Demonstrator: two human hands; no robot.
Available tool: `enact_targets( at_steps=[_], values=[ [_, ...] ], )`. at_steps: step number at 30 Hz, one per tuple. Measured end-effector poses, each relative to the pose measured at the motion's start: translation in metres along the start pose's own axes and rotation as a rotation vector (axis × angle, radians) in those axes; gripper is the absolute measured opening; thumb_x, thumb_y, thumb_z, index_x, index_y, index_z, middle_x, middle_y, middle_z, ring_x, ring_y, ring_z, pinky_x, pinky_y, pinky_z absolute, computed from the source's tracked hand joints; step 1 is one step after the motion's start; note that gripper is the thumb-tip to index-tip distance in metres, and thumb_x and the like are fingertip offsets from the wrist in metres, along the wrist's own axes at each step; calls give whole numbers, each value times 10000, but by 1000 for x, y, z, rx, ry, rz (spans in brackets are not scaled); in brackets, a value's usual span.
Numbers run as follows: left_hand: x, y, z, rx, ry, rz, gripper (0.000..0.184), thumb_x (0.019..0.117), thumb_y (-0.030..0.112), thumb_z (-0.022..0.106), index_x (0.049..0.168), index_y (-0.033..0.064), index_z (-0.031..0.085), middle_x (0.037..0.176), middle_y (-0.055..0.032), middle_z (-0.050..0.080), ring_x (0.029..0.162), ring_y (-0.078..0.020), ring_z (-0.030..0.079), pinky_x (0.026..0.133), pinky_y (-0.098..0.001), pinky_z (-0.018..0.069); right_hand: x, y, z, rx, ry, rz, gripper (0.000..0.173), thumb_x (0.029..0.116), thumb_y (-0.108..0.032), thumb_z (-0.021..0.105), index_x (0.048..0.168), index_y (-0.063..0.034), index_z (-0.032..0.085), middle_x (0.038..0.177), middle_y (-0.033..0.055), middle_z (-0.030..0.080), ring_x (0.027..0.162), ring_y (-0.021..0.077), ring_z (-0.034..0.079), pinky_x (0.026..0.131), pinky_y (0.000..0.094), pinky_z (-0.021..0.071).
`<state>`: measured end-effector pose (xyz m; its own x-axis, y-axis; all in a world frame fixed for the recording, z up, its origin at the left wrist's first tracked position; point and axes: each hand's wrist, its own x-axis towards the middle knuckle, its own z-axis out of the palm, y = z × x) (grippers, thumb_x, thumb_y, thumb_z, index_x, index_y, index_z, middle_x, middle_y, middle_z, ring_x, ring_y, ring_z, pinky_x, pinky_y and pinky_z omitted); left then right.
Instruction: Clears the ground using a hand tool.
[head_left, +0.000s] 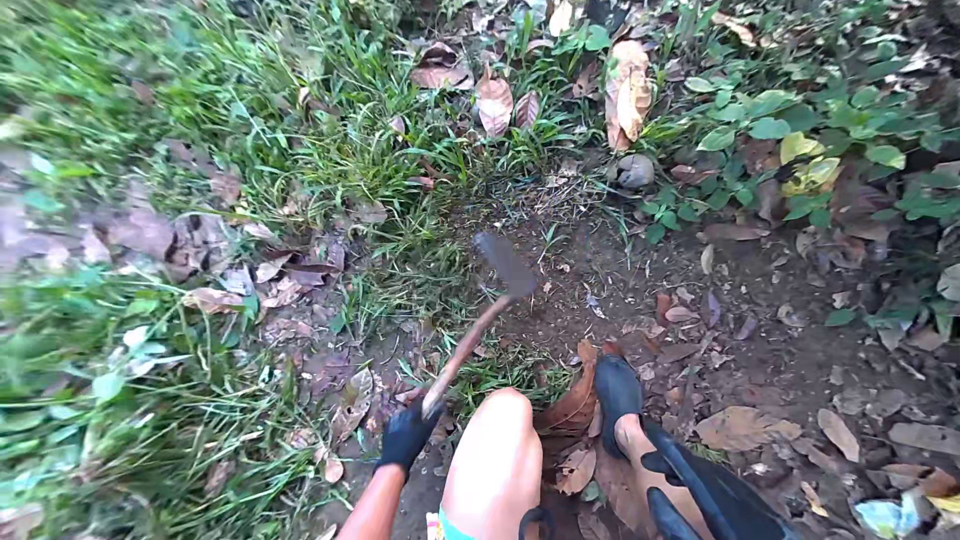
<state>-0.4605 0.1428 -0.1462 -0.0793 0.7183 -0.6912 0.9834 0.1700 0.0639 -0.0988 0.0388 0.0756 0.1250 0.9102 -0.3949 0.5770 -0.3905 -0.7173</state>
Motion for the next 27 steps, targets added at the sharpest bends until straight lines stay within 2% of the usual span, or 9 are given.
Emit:
enact_targets(
  at_steps=[4,7,10,11,14,18,21,24,27],
  values=[
    [78,62,-79,136,98,220,618,1013,602,504,1314,77,629,1149,-267,701,1113,-483,661,913,-702,488,-16,5,-1,-79,34,-203,491,1019,-277,561,1392,39,599,1246,167,716,1105,278,703,987,427,543],
    [99,-15,-28,-109,162,-80,691,994,632,509,1418,93,589,1306,-267,648,1254,-459,597,1037,-688,438,-19,8,-3,-88,15,-218,500,1033,-288,553,1400,50,585,1233,202,713,1097,318,705,977,452,551],
    [35,-50,29,-237,91,-272,702,1014,622,485,1393,40,589,1296,-285,641,1248,-467,593,1040,-681,433,-12,-13,-10,-28,15,42,450,999,-175,619,1373,73,597,1271,240,685,1175,349,668,1048,469,492],
    [12,-46,39,-244,62,-284,691,1015,623,485,1387,51,594,1268,-283,654,1221,-466,609,1027,-676,444,-13,-1,-7,-24,13,-11,476,1000,-205,599,1380,82,584,1268,238,686,1163,333,675,1039,455,511],
    [-2,7,23,-172,7,-120,677,1012,639,472,1400,98,597,1238,-242,682,1202,-425,632,1032,-639,456,-4,23,2,16,-55,-118,579,979,-265,577,1417,110,523,1325,274,636,1215,335,646,1052,442,501],
    [54,80,-54,118,57,284,599,1017,587,505,1306,80,640,1156,-227,712,1099,-442,676,916,-665,498,12,18,17,-9,-103,-48,603,922,-226,632,1396,131,525,1321,298,625,1221,392,632,1061,473,488],
    [87,15,-22,69,116,113,644,996,636,502,1373,127,616,1228,-213,701,1165,-431,659,966,-663,489,12,-20,14,-74,-29,84,440,909,-50,640,1287,172,607,1238,321,667,1163,440,657,1043,466,492],
    [22,-74,54,-219,79,-277,730,998,642,501,1431,59,573,1322,-272,638,1272,-460,583,1063,-670,426,-19,11,3,-107,30,-168,490,1031,-263,562,1377,83,587,1220,228,711,1101,336,703,985,451,549],
    [-32,-82,84,-287,21,-357,687,1002,625,517,1372,54,611,1225,-267,679,1183,-446,635,1016,-650,462,-12,16,3,-30,-54,-129,554,1003,-266,547,1426,90,524,1303,248,657,1181,320,664,1039,443,511]
  ],
)
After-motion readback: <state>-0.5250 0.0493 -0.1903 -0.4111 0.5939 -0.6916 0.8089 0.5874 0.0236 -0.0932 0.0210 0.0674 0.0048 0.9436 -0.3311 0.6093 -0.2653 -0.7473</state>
